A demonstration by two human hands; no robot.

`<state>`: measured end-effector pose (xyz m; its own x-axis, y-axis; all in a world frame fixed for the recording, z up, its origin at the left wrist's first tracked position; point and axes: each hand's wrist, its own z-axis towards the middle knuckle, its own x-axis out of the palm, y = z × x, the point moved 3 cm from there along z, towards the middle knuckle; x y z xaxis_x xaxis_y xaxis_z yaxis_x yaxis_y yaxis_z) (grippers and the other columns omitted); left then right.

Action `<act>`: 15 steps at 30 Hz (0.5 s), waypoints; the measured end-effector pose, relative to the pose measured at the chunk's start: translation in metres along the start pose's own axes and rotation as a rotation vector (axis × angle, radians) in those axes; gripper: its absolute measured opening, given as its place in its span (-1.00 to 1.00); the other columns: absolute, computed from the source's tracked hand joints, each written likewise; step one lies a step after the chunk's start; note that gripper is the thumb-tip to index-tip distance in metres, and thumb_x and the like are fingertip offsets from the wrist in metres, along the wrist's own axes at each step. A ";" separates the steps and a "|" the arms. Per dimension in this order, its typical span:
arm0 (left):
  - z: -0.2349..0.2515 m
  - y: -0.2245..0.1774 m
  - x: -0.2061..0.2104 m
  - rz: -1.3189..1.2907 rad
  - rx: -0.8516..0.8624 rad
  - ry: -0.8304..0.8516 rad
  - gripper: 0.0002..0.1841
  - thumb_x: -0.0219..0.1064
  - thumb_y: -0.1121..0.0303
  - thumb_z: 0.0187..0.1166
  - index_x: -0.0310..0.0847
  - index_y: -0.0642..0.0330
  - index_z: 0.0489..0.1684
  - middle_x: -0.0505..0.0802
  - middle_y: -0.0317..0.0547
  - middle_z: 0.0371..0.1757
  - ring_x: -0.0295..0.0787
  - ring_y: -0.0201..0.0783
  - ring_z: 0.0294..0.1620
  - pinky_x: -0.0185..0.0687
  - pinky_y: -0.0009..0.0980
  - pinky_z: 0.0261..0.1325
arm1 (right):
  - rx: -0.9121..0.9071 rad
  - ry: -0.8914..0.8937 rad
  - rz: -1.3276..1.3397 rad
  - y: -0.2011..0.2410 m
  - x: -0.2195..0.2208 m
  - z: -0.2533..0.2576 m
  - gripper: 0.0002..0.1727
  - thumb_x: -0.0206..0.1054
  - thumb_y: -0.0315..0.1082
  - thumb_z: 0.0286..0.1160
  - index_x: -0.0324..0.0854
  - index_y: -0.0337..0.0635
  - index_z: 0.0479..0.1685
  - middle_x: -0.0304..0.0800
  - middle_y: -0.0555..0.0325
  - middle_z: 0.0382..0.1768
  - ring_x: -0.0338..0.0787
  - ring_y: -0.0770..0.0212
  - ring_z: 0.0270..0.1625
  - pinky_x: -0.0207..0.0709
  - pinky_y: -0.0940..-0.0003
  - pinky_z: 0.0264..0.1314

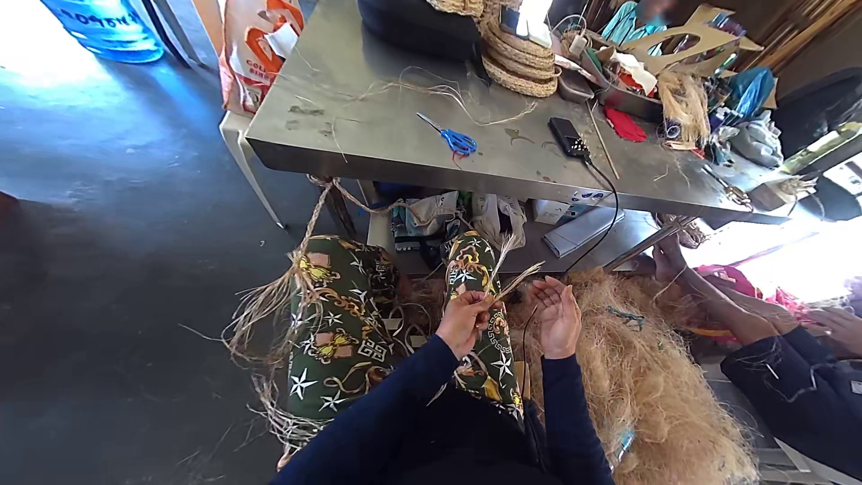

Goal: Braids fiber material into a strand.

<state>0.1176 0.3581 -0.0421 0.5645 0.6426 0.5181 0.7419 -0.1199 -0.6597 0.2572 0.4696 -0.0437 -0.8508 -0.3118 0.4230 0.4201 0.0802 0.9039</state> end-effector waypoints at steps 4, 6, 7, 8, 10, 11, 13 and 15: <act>-0.005 0.008 0.017 -0.002 -0.073 0.043 -0.95 0.13 0.51 0.78 0.46 0.29 -0.02 0.81 -0.16 -0.38 0.51 -0.55 -0.67 0.41 -0.68 -0.58 | -0.277 0.235 -0.125 -0.001 0.031 -0.018 -0.43 -0.04 0.04 0.84 0.71 -0.27 0.10 0.91 0.05 0.05 0.87 0.15 0.18 0.70 0.19 0.36; -0.010 0.010 0.022 0.063 -0.105 0.082 -0.98 0.14 0.52 0.77 0.45 0.26 -0.06 0.71 -0.23 -0.46 0.46 -0.54 -0.67 0.38 -0.66 -0.58 | -0.347 0.261 -0.236 -0.009 0.035 -0.022 -0.37 0.00 0.08 0.81 0.70 -0.38 0.13 0.90 0.00 0.10 0.85 0.17 0.25 0.67 0.23 0.42; -0.012 0.010 0.023 0.103 -0.105 0.092 -0.99 0.16 0.53 0.76 0.45 0.26 -0.06 0.72 -0.23 -0.45 0.44 -0.54 -0.68 0.36 -0.66 -0.59 | -0.380 0.275 -0.291 -0.011 0.036 -0.022 -0.33 -0.01 0.08 0.81 0.68 -0.46 0.13 0.88 -0.06 0.11 0.83 0.17 0.27 0.64 0.23 0.45; -0.013 0.010 0.023 0.149 -0.096 0.103 -0.98 0.17 0.53 0.75 0.45 0.26 -0.03 0.73 -0.23 -0.44 0.43 -0.55 -0.68 0.36 -0.66 -0.59 | -0.416 0.294 -0.350 -0.012 0.035 -0.023 -0.30 -0.03 0.08 0.81 0.67 -0.53 0.12 0.86 -0.13 0.13 0.82 0.15 0.29 0.63 0.24 0.46; -0.016 0.008 0.022 0.225 -0.067 0.118 -0.95 0.21 0.54 0.73 0.46 0.28 -0.02 0.73 -0.23 -0.45 0.45 -0.54 -0.69 0.38 -0.66 -0.59 | -0.512 0.335 -0.489 -0.011 0.033 -0.021 -0.21 -0.04 0.14 0.81 0.68 -0.60 0.09 0.83 -0.26 0.14 0.82 0.09 0.28 0.65 0.24 0.43; -0.017 0.006 0.023 0.244 -0.054 0.122 -0.95 0.23 0.53 0.72 0.47 0.28 -0.03 0.74 -0.24 -0.46 0.46 -0.54 -0.69 0.38 -0.66 -0.60 | -0.554 0.354 -0.544 -0.009 0.032 -0.020 -0.18 -0.06 0.17 0.81 0.68 -0.62 0.08 0.83 -0.32 0.13 0.83 0.06 0.27 0.66 0.22 0.42; -0.020 0.004 0.024 0.234 -0.045 0.121 -0.96 0.22 0.52 0.73 0.46 0.27 -0.05 0.71 -0.24 -0.46 0.45 -0.55 -0.70 0.37 -0.67 -0.61 | -0.618 0.379 -0.621 -0.006 0.030 -0.020 -0.13 -0.09 0.21 0.80 0.69 -0.63 0.06 0.82 -0.36 0.13 0.85 0.06 0.25 0.67 0.24 0.39; -0.020 0.002 0.023 0.130 -0.091 0.119 -0.97 0.15 0.51 0.77 0.45 0.24 -0.10 0.65 -0.27 -0.51 0.40 -0.56 -0.72 0.34 -0.69 -0.63 | -0.686 0.404 -0.710 -0.003 0.028 -0.023 -0.07 -0.16 0.29 0.79 0.71 -0.59 0.07 0.82 -0.35 0.15 0.85 0.07 0.26 0.68 0.28 0.34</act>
<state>0.1394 0.3578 -0.0208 0.6922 0.5239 0.4964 0.6868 -0.2669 -0.6760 0.2391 0.4384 -0.0361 -0.8557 -0.3786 -0.3528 0.0642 -0.7541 0.6536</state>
